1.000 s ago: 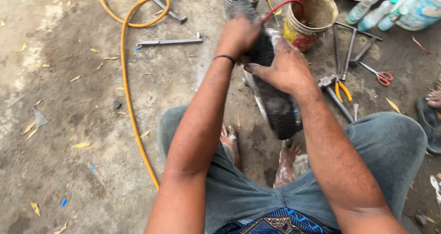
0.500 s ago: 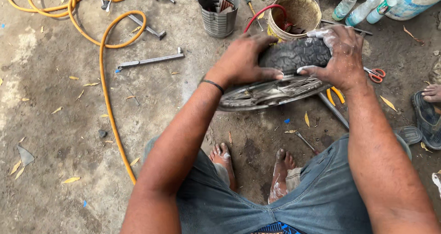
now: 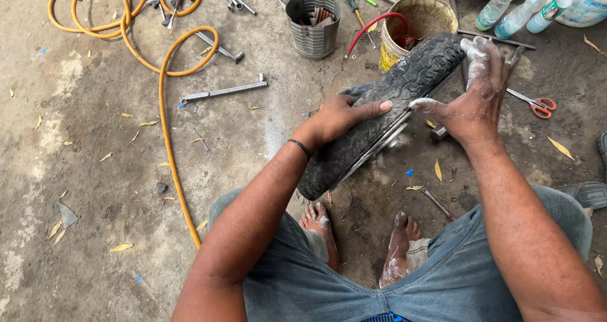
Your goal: The person removes a motorcycle tire from its rim using tire levers and a hammer. They then separate the inner tube from the tire and place it on the ground.
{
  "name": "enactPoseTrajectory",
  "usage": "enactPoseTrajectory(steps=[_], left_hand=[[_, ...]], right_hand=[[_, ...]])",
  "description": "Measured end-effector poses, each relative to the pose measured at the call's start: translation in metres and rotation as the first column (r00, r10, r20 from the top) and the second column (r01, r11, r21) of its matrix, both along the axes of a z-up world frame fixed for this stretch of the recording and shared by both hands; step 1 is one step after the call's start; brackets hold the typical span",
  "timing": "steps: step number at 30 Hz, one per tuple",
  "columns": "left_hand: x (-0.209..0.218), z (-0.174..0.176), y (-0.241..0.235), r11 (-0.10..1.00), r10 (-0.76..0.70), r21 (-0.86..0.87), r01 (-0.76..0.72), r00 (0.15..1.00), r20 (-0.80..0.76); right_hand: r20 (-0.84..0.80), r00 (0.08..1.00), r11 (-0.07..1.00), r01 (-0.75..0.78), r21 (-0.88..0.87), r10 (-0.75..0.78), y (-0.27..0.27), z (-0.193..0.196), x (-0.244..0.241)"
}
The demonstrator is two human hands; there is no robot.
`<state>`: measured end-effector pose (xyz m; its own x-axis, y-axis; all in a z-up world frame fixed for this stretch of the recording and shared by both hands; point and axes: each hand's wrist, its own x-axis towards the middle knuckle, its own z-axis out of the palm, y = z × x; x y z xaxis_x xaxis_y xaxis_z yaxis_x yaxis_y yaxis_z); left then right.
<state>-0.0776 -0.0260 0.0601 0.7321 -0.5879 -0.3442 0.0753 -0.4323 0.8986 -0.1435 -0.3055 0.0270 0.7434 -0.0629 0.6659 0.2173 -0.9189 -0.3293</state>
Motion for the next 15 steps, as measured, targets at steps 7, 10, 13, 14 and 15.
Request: enactPoseTrajectory(steps=[7, 10, 13, 14, 15], left_hand=[[-0.043, -0.048, -0.023, 0.937, -0.039, -0.343, -0.069, 0.954, -0.299], [-0.05, -0.057, -0.037, 0.876, 0.037, -0.46, -0.148, 0.97, -0.24], [-0.066, -0.053, -0.045, 0.809, 0.157, -0.521, -0.274, 0.953, -0.258], [-0.069, -0.049, -0.044, 0.819, 0.174, -0.508, -0.268, 0.959, -0.226], [-0.073, -0.044, -0.042, 0.829, 0.19, -0.494, -0.262, 0.963, -0.193]], right_hand=[[-0.193, 0.693, 0.327, -0.065, 0.943, 0.695, 0.007, -0.029, 0.002], [0.017, 0.773, 0.015, -0.034, 0.999, 0.634, 0.038, -0.041, 0.0], [0.012, 0.861, -0.022, -0.001, 1.0, 0.508, 0.065, -0.043, -0.013], [0.069, 0.833, -0.059, -0.044, 0.997, 0.549, 0.068, -0.039, -0.019], [0.127, 0.801, -0.098, -0.085, 0.991, 0.586, 0.072, -0.036, -0.024]])
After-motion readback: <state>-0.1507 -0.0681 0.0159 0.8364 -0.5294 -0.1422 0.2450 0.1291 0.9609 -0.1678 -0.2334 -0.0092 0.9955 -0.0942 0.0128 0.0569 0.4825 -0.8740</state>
